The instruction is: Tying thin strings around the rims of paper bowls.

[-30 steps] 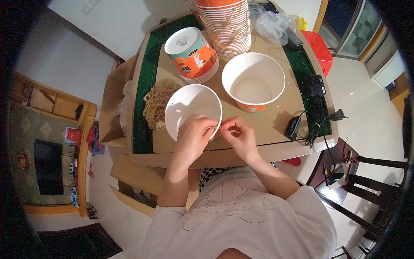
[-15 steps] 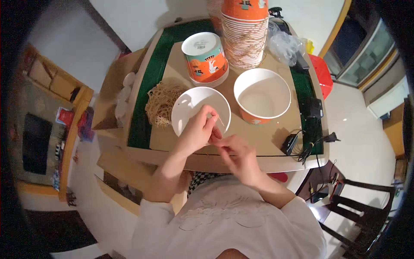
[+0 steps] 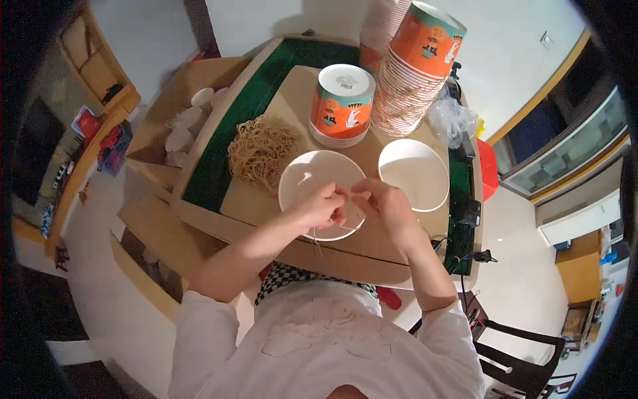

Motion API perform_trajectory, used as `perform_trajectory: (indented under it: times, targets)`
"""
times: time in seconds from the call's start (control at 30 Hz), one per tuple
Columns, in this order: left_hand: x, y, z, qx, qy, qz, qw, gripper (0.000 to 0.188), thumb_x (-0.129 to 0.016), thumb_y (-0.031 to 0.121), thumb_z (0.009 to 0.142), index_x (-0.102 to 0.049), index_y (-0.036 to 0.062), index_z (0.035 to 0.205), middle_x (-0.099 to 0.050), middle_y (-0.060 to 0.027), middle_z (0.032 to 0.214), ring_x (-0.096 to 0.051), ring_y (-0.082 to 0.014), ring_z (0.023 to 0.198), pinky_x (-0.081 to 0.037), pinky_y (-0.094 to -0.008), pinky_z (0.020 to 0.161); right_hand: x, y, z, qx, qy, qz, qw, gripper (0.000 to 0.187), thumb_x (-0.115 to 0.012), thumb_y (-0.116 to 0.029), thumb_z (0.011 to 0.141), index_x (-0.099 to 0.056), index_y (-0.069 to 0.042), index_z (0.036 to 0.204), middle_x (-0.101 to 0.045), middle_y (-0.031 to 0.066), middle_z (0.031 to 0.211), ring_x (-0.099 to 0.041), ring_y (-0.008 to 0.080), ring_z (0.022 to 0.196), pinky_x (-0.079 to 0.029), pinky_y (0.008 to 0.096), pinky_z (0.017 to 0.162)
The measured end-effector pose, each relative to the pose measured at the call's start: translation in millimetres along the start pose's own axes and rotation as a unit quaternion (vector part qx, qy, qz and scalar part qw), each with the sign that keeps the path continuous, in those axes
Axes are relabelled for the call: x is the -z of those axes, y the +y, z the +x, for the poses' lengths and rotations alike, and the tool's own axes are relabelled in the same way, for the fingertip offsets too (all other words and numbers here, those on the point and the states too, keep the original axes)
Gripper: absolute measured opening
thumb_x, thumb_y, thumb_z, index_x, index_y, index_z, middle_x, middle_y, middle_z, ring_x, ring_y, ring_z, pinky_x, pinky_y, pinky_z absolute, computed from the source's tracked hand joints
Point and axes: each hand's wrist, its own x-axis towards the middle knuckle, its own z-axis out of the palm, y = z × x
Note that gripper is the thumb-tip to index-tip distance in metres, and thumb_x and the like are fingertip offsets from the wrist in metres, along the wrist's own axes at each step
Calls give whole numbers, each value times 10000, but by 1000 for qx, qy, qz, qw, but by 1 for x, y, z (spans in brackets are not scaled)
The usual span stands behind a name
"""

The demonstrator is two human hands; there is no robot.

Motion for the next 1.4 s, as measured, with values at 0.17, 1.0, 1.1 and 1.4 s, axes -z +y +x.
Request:
perform_trajectory:
  times: [0.17,1.0,1.1,1.4]
  targets:
    - [0,-3,-3,-135,39,51,989,69,-473,131,941,-470,74,981,-426,25,632,-382,-51,516,-295,-196,433,-6,13,5,-37,-82,-29,995,135,-645,-126,794,-621,-28,882,-648,152,775,-626,323,677,-482,371,608]
    - [-1,-14,-3,-400,146,318,847,91,-622,90,827,-568,27,863,-553,-84,639,-501,-141,512,-395,-307,497,-13,30,-2,-76,-78,61,992,124,-677,-56,792,-592,-35,880,-608,30,716,-514,71,611,-431,250,559]
    - [-7,5,-20,-295,102,239,919,121,-652,93,805,-559,15,810,-538,-73,662,-514,-158,557,-404,-297,525,-14,37,-2,-69,-69,62,993,117,-668,-59,804,-602,-24,894,-634,45,735,-535,77,620,-440,257,561]
    - [-1,-8,-22,-443,117,425,781,127,-717,102,733,-709,118,858,-456,-64,676,-513,-201,620,-403,-339,539,-22,42,-6,-70,-5,171,983,55,-574,14,872,-549,19,920,-624,44,825,-621,96,783,-490,222,663]
